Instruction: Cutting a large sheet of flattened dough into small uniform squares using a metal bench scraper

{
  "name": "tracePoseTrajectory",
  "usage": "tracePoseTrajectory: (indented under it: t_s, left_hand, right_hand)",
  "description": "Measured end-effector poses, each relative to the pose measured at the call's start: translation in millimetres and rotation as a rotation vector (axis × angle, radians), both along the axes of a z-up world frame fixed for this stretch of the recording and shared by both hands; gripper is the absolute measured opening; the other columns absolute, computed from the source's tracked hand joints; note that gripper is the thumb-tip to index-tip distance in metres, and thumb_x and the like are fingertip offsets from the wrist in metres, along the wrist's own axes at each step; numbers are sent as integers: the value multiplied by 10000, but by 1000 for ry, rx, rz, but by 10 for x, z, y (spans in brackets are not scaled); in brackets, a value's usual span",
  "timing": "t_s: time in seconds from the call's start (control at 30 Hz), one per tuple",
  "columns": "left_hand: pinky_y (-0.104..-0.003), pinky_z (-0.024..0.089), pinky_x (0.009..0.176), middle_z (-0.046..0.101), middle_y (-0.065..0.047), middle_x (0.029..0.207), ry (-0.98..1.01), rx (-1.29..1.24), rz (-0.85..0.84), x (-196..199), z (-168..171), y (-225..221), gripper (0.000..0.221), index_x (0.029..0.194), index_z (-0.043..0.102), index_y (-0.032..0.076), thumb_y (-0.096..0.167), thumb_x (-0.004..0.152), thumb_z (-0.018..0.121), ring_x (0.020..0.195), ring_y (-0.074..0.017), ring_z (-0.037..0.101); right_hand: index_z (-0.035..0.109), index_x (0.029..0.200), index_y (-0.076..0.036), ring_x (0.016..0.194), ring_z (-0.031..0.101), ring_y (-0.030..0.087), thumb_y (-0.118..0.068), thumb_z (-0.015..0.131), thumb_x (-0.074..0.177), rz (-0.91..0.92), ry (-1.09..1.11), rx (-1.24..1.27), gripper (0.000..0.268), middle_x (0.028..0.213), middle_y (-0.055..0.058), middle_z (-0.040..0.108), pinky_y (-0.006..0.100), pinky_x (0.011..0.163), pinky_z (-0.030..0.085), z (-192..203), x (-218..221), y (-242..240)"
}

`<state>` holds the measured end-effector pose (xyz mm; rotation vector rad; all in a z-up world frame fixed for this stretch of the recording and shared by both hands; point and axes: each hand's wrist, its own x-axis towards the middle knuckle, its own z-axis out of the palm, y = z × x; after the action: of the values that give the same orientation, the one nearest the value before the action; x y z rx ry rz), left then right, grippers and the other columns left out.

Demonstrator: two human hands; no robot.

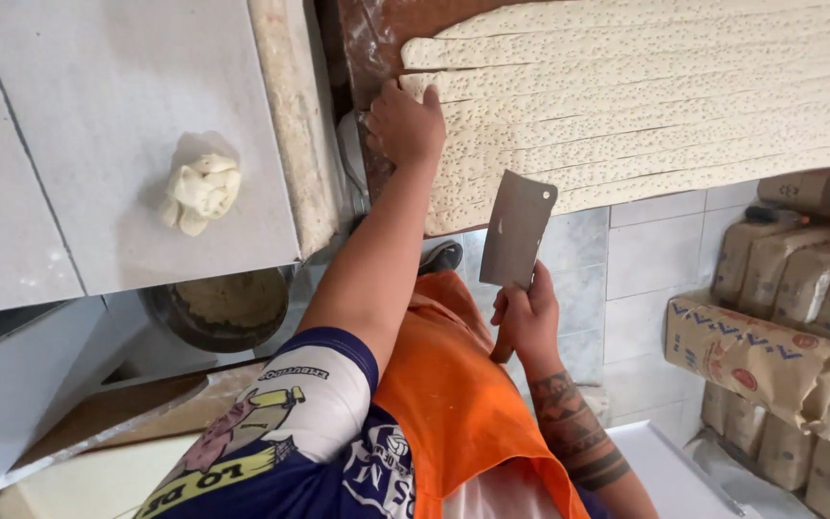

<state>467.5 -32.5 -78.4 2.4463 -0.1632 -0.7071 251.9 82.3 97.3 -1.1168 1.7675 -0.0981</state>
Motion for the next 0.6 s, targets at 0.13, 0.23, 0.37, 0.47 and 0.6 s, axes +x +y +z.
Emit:
tracePoseTrajectory:
  t_s: [0.13, 0.23, 0.37, 0.47, 0.6]
  left_hand:
    - [-625, 421, 986, 704, -149, 1197, 46, 65, -110, 134, 0, -26, 433, 1164, 669, 83, 447, 929, 657, 1178, -396, 611]
    - [-588, 439, 979, 694, -99, 1192, -95, 72, -229, 208, -91, 24, 303, 1109, 657, 142, 402, 952, 665, 1163, -363, 622]
    - [-609, 397, 960, 745, -78, 1080, -123, -18, -192, 281, -251, 168, 241, 1096, 598, 160, 356, 960, 635, 1052, -386, 682]
    - [-593, 431, 962, 611, -85, 1269, -355, -40, -304, 226, -265, 240, 305, 1239, 581, 214, 269, 963, 697, 1170, -385, 579]
    - [-560, 351, 1142, 302, -4, 1654, -685, 153, -692, -5, -505, 524, 542, 1587, 427, 137, 393, 1121, 532, 1465, -328, 343]
  right_hand:
    - [493, 919, -78, 455, 529, 206, -81, 441, 788, -62, -64, -24, 141, 582, 68, 542, 348, 492, 445, -271, -376, 158]
    - [568, 1168, -74, 474, 529, 213, -77, 422, 825, -157, -70, 1, 373, 621, 84, 539, 354, 505, 445, -310, -543, 140]
    - [528, 1030, -90, 476, 542, 199, -92, 431, 815, -170, -46, -11, 236, 610, 53, 540, 346, 506, 445, -315, -781, 45]
    - [525, 1035, -85, 484, 532, 206, -84, 430, 825, -174, -73, -11, 230, 638, 64, 536, 350, 516, 446, -345, -860, -33]
    - [540, 1079, -87, 487, 541, 207, -97, 431, 819, -167, -70, -4, 282, 641, 57, 536, 349, 521, 456, -323, -856, -69]
